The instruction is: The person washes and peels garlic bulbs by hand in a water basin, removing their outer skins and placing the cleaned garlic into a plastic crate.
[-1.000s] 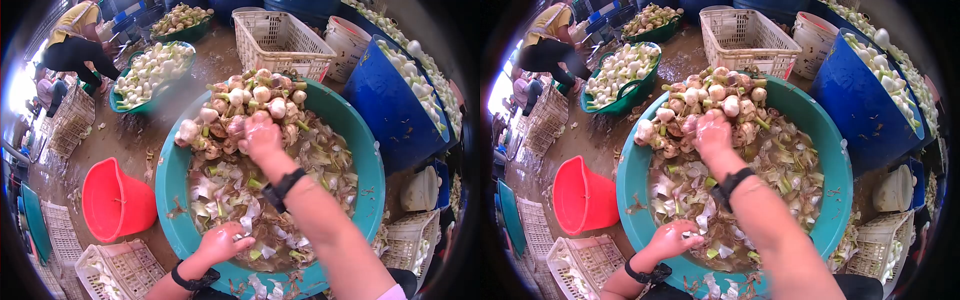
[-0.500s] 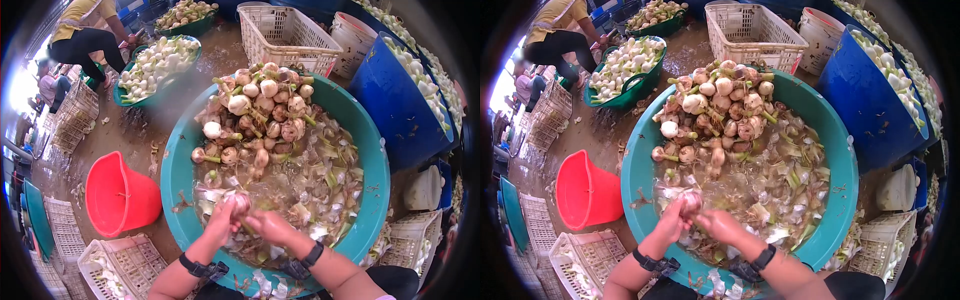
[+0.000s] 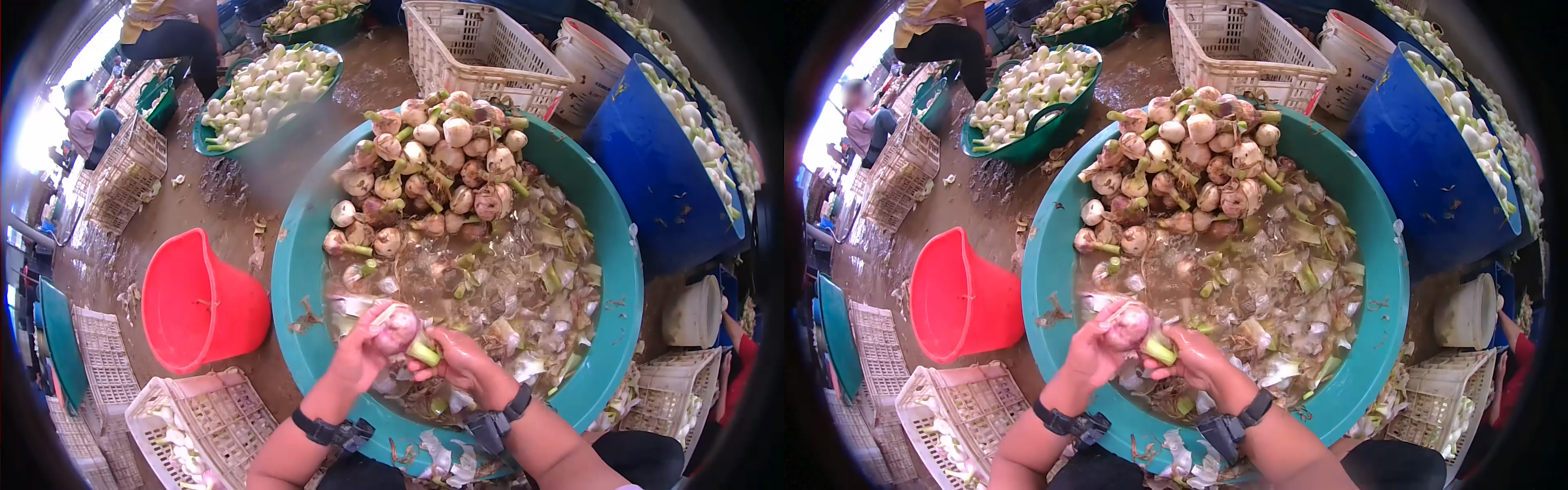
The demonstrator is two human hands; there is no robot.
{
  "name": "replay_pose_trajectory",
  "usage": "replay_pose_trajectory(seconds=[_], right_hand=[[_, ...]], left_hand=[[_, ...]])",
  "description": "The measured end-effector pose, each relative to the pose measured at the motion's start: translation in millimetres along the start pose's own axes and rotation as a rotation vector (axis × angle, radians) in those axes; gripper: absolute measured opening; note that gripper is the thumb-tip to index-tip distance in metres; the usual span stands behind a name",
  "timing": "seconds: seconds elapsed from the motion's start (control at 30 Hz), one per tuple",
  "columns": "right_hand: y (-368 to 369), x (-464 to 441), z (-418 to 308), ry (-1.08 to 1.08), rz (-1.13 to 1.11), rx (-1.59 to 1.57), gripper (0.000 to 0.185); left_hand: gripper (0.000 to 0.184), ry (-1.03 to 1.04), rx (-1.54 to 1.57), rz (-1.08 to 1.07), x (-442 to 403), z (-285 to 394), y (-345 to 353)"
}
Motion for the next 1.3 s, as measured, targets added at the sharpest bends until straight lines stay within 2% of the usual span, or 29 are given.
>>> replay_pose_trajectory(seconds=[0.03,0.07,0.1,0.17,0.2,0.23,0.3,0.33,0.37,0.43,0.47,0.57,0.63,0.67,0.7,0.77,0.8,0.87,0.9,0.97,1.03,1.07,1.1,1.13,1.17,1.2,1.23,1.27,1.3], right_hand=[[2.9,4.1,-5.1,-0.044,-0.017,-0.063,0.034],[-0.7,8.6,-8.2,-0.039,-0.006,0.366,0.034],[2.9,10.1,-4.9,-0.036,-0.008,0.367,0.034],[18.7,26.3,-29.8,-0.525,0.217,1.019,0.029],[11.3,23.0,-30.4,-0.442,0.301,1.021,0.021],[9.4,23.4,-34.7,-0.442,0.303,1.017,0.021],[-10.4,17.5,-18.2,0.038,0.291,0.271,0.015],[-18.2,8.6,-5.2,0.021,0.170,0.078,0.017],[-20.2,8.2,-3.5,0.022,0.170,0.078,0.017],[-13.9,9.0,-5.7,-0.045,0.110,-0.012,0.024],[-7.9,11.8,-6.0,-0.041,0.108,-0.011,0.024],[12.2,16.5,-12.4,-0.160,0.000,-0.104,0.028],[6.5,19.8,-18.8,-0.317,0.046,0.051,0.026],[-5.3,12.5,-5.5,-0.412,-0.018,0.107,0.026],[-5.1,21.7,-1.6,-0.409,-0.019,0.104,0.026],[32.9,51.9,-6.7,-0.640,-0.255,1.187,0.023],[23.7,60.7,-6.1,-0.645,-0.266,1.189,0.023],[-12.3,65.1,6.9,-0.174,0.019,1.922,0.020],[-2.3,70.1,-4.1,-0.174,0.013,1.925,0.020],[0.3,81.0,-41.4,0.323,0.314,1.970,0.022],[49.5,84.7,-79.9,-0.643,0.259,1.827,0.025],[74.7,80.3,-92.2,-0.842,0.134,1.887,0.027],[97.4,79.3,-96.2,-1.040,0.002,1.933,0.029],[102.1,74.7,-93.2,-1.033,0.011,1.934,0.029],[107.0,69.1,-87.3,-1.039,-0.138,1.847,0.024],[109.4,65.1,-82.3,-1.042,-0.288,1.753,0.020],[105.6,63.8,-81.0,-1.036,-0.297,1.754,0.020],[95.3,55.6,-74.4,-0.833,-0.301,1.868,0.015],[83.7,47.0,-66.8,-0.626,-0.302,1.969,0.011]], left_hand=[[0.050,0.017,-0.043,-0.076,-0.4,7.1,-2.0],[0.055,-0.087,-0.137,-0.167,0.3,11.0,-8.3],[0.055,-0.086,-0.135,-0.164,1.4,14.6,-3.8],[0.067,-0.327,-0.923,-0.130,7.3,12.6,3.9],[0.075,-0.047,-1.191,-0.149,8.2,21.6,15.5],[0.075,-0.051,-1.193,-0.152,12.6,20.1,17.6],[0.075,0.078,-1.172,-0.238,22.2,24.5,33.1],[0.070,0.098,-1.081,-0.234,23.7,20.0,28.0],[0.070,0.097,-1.081,-0.233,23.8,22.8,27.6],[0.055,0.361,-1.699,-0.239,28.9,36.7,41.8],[0.055,0.358,-1.699,-0.235,27.4,36.2,39.8],[0.037,0.427,-1.713,-0.386,23.9,20.3,33.5],[0.025,0.366,-1.015,-0.151,17.6,29.0,12.5],[0.020,0.046,-0.440,0.138,17.6,19.4,-8.2],[0.020,0.044,-0.440,0.142,15.3,22.2,-10.9],[0.031,0.171,0.205,0.297,17.5,26.6,-38.0],[0.040,0.131,0.148,0.261,17.7,28.7,-52.8],[0.041,0.132,0.130,0.242,24.4,44.4,-46.1],[0.042,0.122,0.115,0.220,26.8,51.1,-37.7],[0.048,0.079,0.146,0.165,25.2,44.4,-28.2],[0.053,-0.163,-0.056,-0.016,19.1,15.8,-29.1],[0.067,-0.265,-0.115,-0.181,18.6,10.0,-12.9],[0.084,-0.438,-0.122,-0.170,22.2,-2.6,-5.3],[0.090,-0.407,-0.160,-0.246,20.9,-3.3,4.6],[0.096,-0.371,-0.196,-0.320,20.0,-2.5,12.7],[0.096,-0.369,-0.193,-0.321,20.3,-1.9,16.5],[0.095,-0.377,0.001,-0.193,21.9,-1.9,14.3],[0.094,-0.382,0.194,-0.062,24.8,-2.0,11.1],[0.089,-0.369,0.105,-0.002,29.0,7.1,2.7]])
Point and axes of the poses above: each hand's wrist, its own x-axis away from the middle knuckle, its own y-axis out of the palm, z = x × y, the point moved 6 cm from there along -x, towards the middle knuckle, and after that the axes turned 10 degrees about -z, right-handed, at the moved point
